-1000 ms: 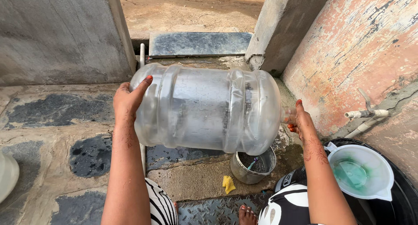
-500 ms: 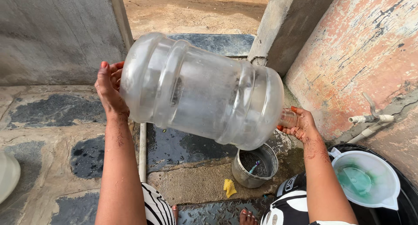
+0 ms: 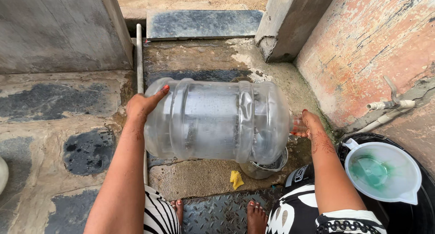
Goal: The person washes a large plastic water jug by pouring soapy water from a small container into it and shaking the jug to rinse the interior.
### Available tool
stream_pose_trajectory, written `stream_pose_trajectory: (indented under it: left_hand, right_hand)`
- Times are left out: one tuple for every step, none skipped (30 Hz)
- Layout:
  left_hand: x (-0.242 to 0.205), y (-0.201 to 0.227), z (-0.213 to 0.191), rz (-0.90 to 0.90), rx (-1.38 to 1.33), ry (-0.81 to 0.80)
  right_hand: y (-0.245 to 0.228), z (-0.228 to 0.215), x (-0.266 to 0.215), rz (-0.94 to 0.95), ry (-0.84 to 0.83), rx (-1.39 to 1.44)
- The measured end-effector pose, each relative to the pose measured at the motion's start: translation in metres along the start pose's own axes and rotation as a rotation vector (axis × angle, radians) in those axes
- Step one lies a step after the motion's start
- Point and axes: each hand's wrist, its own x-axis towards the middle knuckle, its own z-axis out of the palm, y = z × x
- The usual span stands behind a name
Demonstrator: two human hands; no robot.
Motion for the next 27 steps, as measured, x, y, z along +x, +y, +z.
stream_pose_trajectory:
  left_hand:
    - [-0.008,0.005,-0.009,0.028,-0.051,0.012]
    - [-0.016,0.012,-0.021,0.058,-0.102,0.030]
    - [-0.026,0.022,-0.032,0.121,-0.295,0.071]
    - [-0.037,0.030,-0.046,0.183,-0.484,0.114]
    - [-0.048,0.038,-0.060,0.176,-0.707,0.079]
    - [-0.057,0.045,-0.073,0.169,-0.928,0.043]
    - [-0.065,0.048,-0.086,0.211,-0.953,0.031]
    - [-0.071,0.048,-0.100,0.254,-0.979,0.019]
    - [-0.074,0.047,-0.109,0.297,-1.003,0.007]
    - [-0.075,0.049,-0.108,0.270,-1.016,-0.048]
    - [-0.074,0.052,-0.102,0.243,-1.028,-0.104]
    - [-0.074,0.052,-0.094,0.209,-1.040,-0.161]
    - [-0.074,0.052,-0.086,0.188,-1.015,-0.114]
    - [-0.075,0.051,-0.077,0.165,-0.988,-0.066]
    - [-0.076,0.050,-0.070,0.143,-0.961,-0.019]
    - [-0.077,0.047,-0.066,0.107,-0.865,0.031]
    - [-0.077,0.045,-0.062,0.072,-0.768,0.079]
    - [-0.075,0.043,-0.059,0.041,-0.669,0.123]
    - [-0.072,0.040,-0.056,0.031,-0.615,0.131]
    - [-0.070,0.038,-0.050,0.020,-0.565,0.138]
    - [-0.068,0.036,-0.046,0.009,-0.516,0.144]
    - [-0.066,0.033,-0.043,0.006,-0.474,0.139]
    - [-0.064,0.032,-0.042,0.002,-0.431,0.133]
    - [-0.063,0.031,-0.042,0.001,-0.384,0.129]
    - [-0.062,0.032,-0.042,0.001,-0.396,0.115]
    - [-0.062,0.033,-0.042,0.000,-0.406,0.101]
    - [-0.062,0.033,-0.041,-0.002,-0.416,0.086]
  right_hand:
    - [-0.008,-0.002,-0.005,-0.049,0.020,0.053]
    - [-0.020,-0.001,-0.009,-0.104,0.036,0.108]
    - [-0.033,0.002,-0.015,-0.158,0.052,0.164]
    - [-0.045,-0.002,-0.023,-0.216,0.090,0.162]
    - [-0.055,-0.008,-0.033,-0.275,0.127,0.161]
    - [-0.062,-0.015,-0.043,-0.435,0.060,0.236]
    - [-0.068,-0.022,-0.053,-0.593,-0.008,0.311]
    - [-0.070,-0.021,-0.058,-0.569,-0.129,0.487]
    - [-0.071,-0.024,-0.062,-0.539,-0.250,0.662]
    - [-0.071,-0.027,-0.062,-0.502,-0.371,0.835]
    - [-0.069,-0.022,-0.056,-0.455,-0.246,0.622]
    - [-0.064,-0.017,-0.048,-0.402,-0.121,0.405]
    - [-0.058,-0.016,-0.041,-0.345,0.001,0.188]
    - [-0.049,-0.017,-0.037,-0.264,-0.013,0.167]
    - [-0.038,-0.015,-0.033,-0.183,-0.027,0.146]
    - [-0.028,-0.012,-0.029,-0.099,-0.043,0.126]
    - [-0.025,-0.014,-0.025,-0.065,-0.090,0.058]
    - [-0.025,-0.020,-0.020,-0.033,-0.135,-0.005]
    - [-0.023,-0.022,-0.017,-0.003,-0.182,-0.067]
    - [-0.021,-0.024,-0.015,0.027,-0.149,-0.103]
    - [-0.019,-0.025,-0.016,0.055,-0.116,-0.139]
    - [-0.019,-0.026,-0.016,0.082,-0.083,-0.176]
    - [-0.019,-0.028,-0.016,0.055,-0.071,-0.207]
    - [-0.017,-0.029,-0.016,0.028,-0.061,-0.234]
    - [-0.016,-0.030,-0.014,0.001,-0.051,-0.261]
    - [-0.016,-0.031,-0.012,-0.005,-0.061,-0.208]
    - [-0.016,-0.031,-0.010,-0.010,-0.070,-0.156]
